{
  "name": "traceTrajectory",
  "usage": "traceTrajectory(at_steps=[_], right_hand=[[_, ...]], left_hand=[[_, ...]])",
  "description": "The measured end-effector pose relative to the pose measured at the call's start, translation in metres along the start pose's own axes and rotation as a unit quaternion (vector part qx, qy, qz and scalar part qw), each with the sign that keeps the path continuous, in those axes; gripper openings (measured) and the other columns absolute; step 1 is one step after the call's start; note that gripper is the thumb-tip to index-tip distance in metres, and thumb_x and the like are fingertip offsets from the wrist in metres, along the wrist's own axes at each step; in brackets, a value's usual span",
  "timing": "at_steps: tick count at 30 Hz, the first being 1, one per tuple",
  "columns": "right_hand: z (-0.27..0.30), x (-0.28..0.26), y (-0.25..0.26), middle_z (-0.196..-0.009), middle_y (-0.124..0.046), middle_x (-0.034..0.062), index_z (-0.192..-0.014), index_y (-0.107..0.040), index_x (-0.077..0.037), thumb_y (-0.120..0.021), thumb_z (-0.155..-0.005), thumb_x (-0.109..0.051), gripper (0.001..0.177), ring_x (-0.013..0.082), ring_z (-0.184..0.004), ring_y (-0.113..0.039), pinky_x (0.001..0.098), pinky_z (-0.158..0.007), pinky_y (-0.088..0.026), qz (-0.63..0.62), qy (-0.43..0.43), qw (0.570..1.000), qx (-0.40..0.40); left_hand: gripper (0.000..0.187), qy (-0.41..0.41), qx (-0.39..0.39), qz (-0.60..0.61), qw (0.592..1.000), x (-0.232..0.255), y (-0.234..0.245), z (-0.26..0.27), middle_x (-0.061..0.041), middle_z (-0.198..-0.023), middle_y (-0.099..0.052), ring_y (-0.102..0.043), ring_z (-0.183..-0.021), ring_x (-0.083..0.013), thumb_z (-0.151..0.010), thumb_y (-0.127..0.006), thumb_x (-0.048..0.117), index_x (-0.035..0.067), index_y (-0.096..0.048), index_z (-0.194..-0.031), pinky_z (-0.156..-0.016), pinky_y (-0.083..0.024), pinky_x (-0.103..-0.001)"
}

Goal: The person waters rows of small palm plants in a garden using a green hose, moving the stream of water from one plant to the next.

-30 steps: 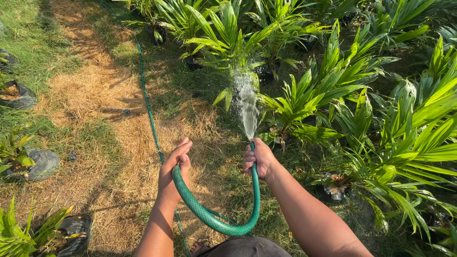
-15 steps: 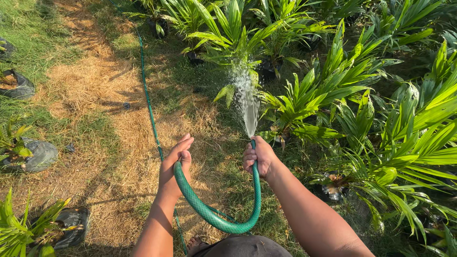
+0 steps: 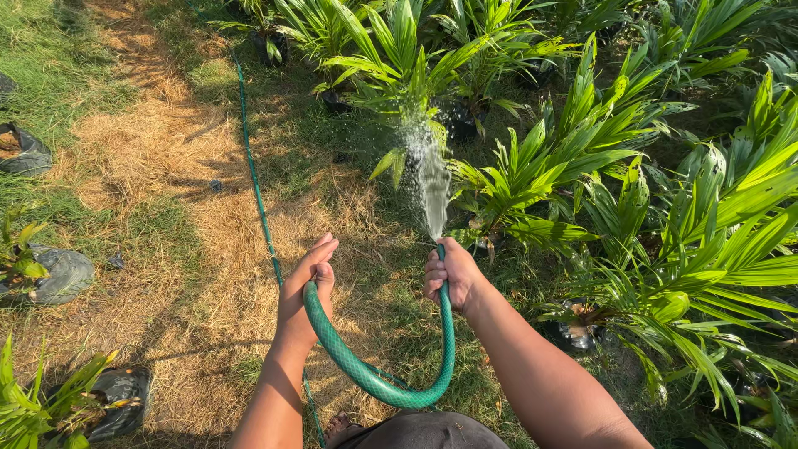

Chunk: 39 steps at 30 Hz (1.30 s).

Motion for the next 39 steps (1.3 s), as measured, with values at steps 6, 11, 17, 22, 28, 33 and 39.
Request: traceTrajectory(at_steps=[6,11,17,22,28,33,39], right_hand=[[0.001,-0.003,0.000,-0.053,-0.032,-0.0110,-0.070,-0.042,-0.018,-0.045,-0.101,-0.044,0.040,0.0034,-0.039,-0.026,0.0228,-0.036,-0.027,0.005,0.005,1.000,-0.002],[-0.001,-0.004,0.001,-0.053,-0.031,-0.0110,-0.070,-0.040,-0.019,-0.045,-0.100,-0.043,0.039,0.0035,-0.039,-0.026,0.0229,-0.036,-0.028,0.006,0.004,1.000,-0.007],[-0.002,-0.008,-0.003,-0.053,-0.031,-0.0106,-0.072,-0.041,-0.019,-0.046,-0.100,-0.042,0.037,0.0039,-0.040,-0.027,0.0233,-0.036,-0.028,0.006,0.007,1.000,-0.005],[-0.003,-0.010,-0.003,-0.053,-0.031,-0.0106,-0.072,-0.041,-0.018,-0.046,-0.100,-0.042,0.037,0.0036,-0.040,-0.027,0.0227,-0.036,-0.028,0.004,0.007,1.000,-0.004],[-0.005,-0.011,-0.001,-0.053,-0.031,-0.0101,-0.072,-0.041,-0.018,-0.046,-0.100,-0.043,0.038,0.0040,-0.040,-0.027,0.0230,-0.036,-0.028,-0.003,0.008,1.000,-0.018],[-0.009,-0.021,0.007,-0.054,-0.032,-0.0096,-0.073,-0.042,-0.017,-0.047,-0.100,-0.044,0.038,0.0041,-0.040,-0.028,0.0234,-0.037,-0.029,-0.003,0.025,1.000,0.004],[-0.012,-0.020,0.014,-0.054,-0.032,-0.0094,-0.073,-0.040,-0.017,-0.045,-0.100,-0.044,0.039,0.0047,-0.040,-0.028,0.0241,-0.037,-0.029,0.011,0.029,1.000,0.004]], left_hand=[[0.041,0.001,0.001,0.003,1.000,-0.001,-0.003,-0.002,-0.013,-0.154,-0.054,-0.050,-0.144,-0.0283,-0.105,-0.048,0.031,0.008,-0.062,-0.135,-0.115,-0.043,-0.040],[0.041,0.000,-0.001,0.007,1.000,-0.001,-0.004,-0.004,-0.013,-0.153,-0.054,-0.051,-0.143,-0.0287,-0.105,-0.048,0.033,0.008,-0.062,-0.135,-0.115,-0.044,-0.040],[0.045,0.009,-0.006,0.001,1.000,-0.001,-0.003,-0.008,-0.013,-0.153,-0.054,-0.050,-0.144,-0.0289,-0.105,-0.046,0.036,0.007,-0.062,-0.136,-0.115,-0.044,-0.040],[0.045,0.002,-0.003,0.009,1.000,-0.002,-0.004,-0.009,-0.014,-0.153,-0.055,-0.050,-0.144,-0.0292,-0.105,-0.047,0.035,0.006,-0.062,-0.136,-0.116,-0.043,-0.040],[0.041,-0.001,-0.001,0.021,1.000,-0.005,-0.004,-0.011,-0.014,-0.154,-0.054,-0.052,-0.143,-0.0279,-0.106,-0.048,0.032,0.006,-0.062,-0.135,-0.116,-0.043,-0.038],[0.039,-0.011,0.002,0.045,0.999,-0.013,-0.003,-0.010,-0.014,-0.153,-0.055,-0.053,-0.143,-0.0264,-0.106,-0.051,0.030,0.006,-0.063,-0.134,-0.116,-0.043,-0.037],[0.041,0.001,-0.001,0.054,0.999,-0.018,-0.003,-0.007,-0.012,-0.154,-0.055,-0.052,-0.142,-0.0254,-0.104,-0.053,0.032,0.007,-0.064,-0.135,-0.114,-0.044,-0.036]])
Point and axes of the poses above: each hand's wrist, its own z-axis away from the middle knuckle, its own y-axis out of the back of the hand, x = y × z, the point moved 2 cm from there along -z, towards the middle knuckle
